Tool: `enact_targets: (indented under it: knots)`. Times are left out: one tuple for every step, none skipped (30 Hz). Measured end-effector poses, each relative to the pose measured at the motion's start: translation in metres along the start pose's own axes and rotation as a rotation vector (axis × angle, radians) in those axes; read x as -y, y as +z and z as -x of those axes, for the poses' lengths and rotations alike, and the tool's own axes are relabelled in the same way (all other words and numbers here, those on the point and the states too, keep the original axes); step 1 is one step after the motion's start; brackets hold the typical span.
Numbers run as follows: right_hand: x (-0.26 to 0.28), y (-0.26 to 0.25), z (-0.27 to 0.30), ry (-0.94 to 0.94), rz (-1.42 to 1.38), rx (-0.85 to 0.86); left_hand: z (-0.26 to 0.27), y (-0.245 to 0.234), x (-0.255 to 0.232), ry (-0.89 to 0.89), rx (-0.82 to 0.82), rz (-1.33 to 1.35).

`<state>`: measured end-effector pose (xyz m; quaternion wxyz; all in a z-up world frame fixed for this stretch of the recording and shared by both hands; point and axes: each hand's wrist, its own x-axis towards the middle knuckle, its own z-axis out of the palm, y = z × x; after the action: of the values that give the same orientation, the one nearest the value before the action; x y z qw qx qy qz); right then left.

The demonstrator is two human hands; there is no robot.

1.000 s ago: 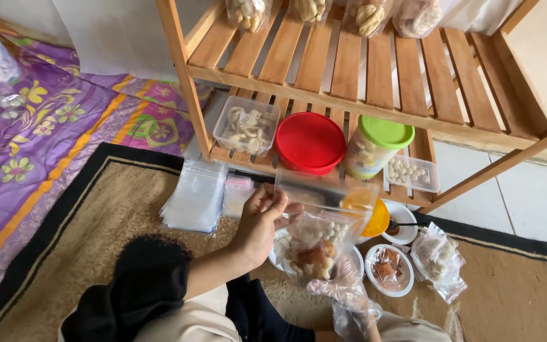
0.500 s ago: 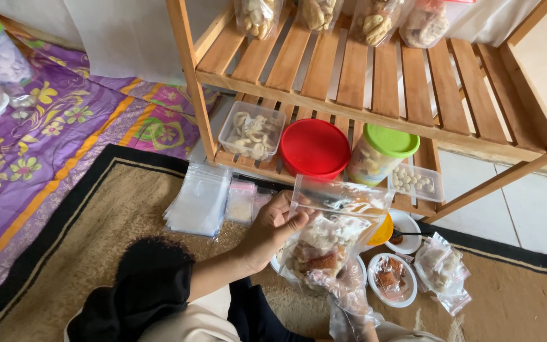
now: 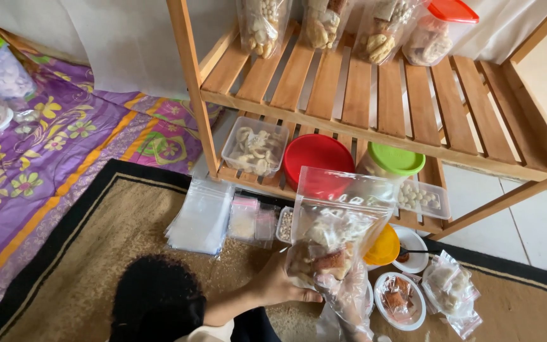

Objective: Packaging small food items like seeds or nuts into plastic bags using a scoop.

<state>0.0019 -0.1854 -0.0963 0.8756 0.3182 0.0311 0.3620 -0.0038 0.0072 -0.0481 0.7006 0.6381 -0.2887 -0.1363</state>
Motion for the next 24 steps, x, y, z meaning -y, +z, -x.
enact_targets:
  knots:
    - [0.008, -0.004, 0.0, 0.001, 0.002, 0.0, 0.0, -0.001, 0.002, 0.002, 0.0, 0.0]
    - [0.016, -0.007, 0.0, 0.019, -0.015, 0.061, 0.0, -0.003, 0.004, -0.023, -0.029, 0.072]
    - [0.024, -0.011, -0.001, 0.041, -0.031, 0.121, 0.0, -0.004, 0.006, -0.046, -0.06, 0.143]
    - [-0.006, -0.014, -0.076, 0.044, -0.028, 0.121, -0.002, -0.009, 0.012, -0.042, -0.061, 0.141]
    - [-0.042, -0.032, -0.13, -0.042, 0.38, 0.108, -0.003, -0.013, 0.017, 0.018, -0.086, 0.209]
    - [-0.069, -0.061, -0.163, -0.129, 0.787, 0.093, -0.004, -0.017, 0.022, 0.079, -0.11, 0.277]
    - [-0.068, -0.01, -0.14, -0.217, 1.193, 0.078, -0.004, -0.023, 0.023, 0.081, -0.11, 0.275]
    - [-0.071, 0.038, -0.105, -0.307, 1.598, 0.06, -0.004, -0.029, 0.023, 0.069, -0.101, 0.255]
    - [-0.077, 0.08, -0.056, -0.399, 2.003, 0.04, -0.004, -0.035, 0.023, 0.058, -0.093, 0.235]
    - [-0.042, 0.071, -0.056, -0.397, 2.005, 0.044, -0.003, -0.04, 0.022, 0.061, -0.094, 0.233]
    - [-0.008, 0.061, -0.055, -0.309, 1.116, -0.479, -0.003, -0.045, 0.021, 0.093, -0.073, 0.152]
    - [0.026, 0.052, -0.054, -0.161, 0.167, -0.839, -0.002, -0.05, 0.021, 0.126, -0.053, 0.07]
    - [-0.009, 0.021, -0.118, -0.155, 0.17, -0.841, -0.001, -0.053, 0.02, 0.128, -0.059, 0.067]
    - [-0.055, -0.016, -0.162, -0.329, 0.398, -0.844, -0.001, -0.057, 0.019, 0.114, -0.084, -0.02]
    - [-0.107, -0.059, -0.186, -0.502, 0.626, -0.834, 0.0, -0.06, 0.018, 0.098, -0.11, -0.106]
    - [-0.047, -0.103, -0.189, -0.674, 0.854, -0.809, 0.0, -0.062, 0.014, 0.099, -0.117, -0.108]
    - [0.014, -0.142, -0.183, -0.846, 1.08, -0.766, -0.001, -0.064, 0.011, 0.056, -0.146, -0.026]
    - [0.077, -0.174, -0.17, -1.016, 1.306, -0.707, -0.001, -0.067, 0.008, 0.014, -0.175, 0.057]
    - [0.119, -0.123, -0.137, -1.183, 1.533, -0.632, -0.001, -0.07, 0.015, 0.015, -0.18, 0.056]
    - [0.156, -0.072, -0.093, -1.346, 1.758, -0.537, -0.001, -0.074, 0.022, -0.097, -0.344, 0.115]
    - [0.183, -0.021, -0.036, -1.505, 1.982, -0.419, -0.001, -0.078, 0.029, -0.208, -0.507, 0.174]
    - [0.165, -0.009, -0.058, -1.501, 1.984, -0.414, -0.005, -0.081, 0.024, -0.205, -0.512, 0.173]
    - [0.146, 0.003, -0.079, -0.78, 1.892, -0.433, -0.008, -0.084, 0.018, -0.337, -0.607, 0.341]
    - [0.128, 0.014, -0.101, -0.106, 1.677, -0.428, -0.011, -0.087, 0.013, -0.469, -0.7, 0.511]
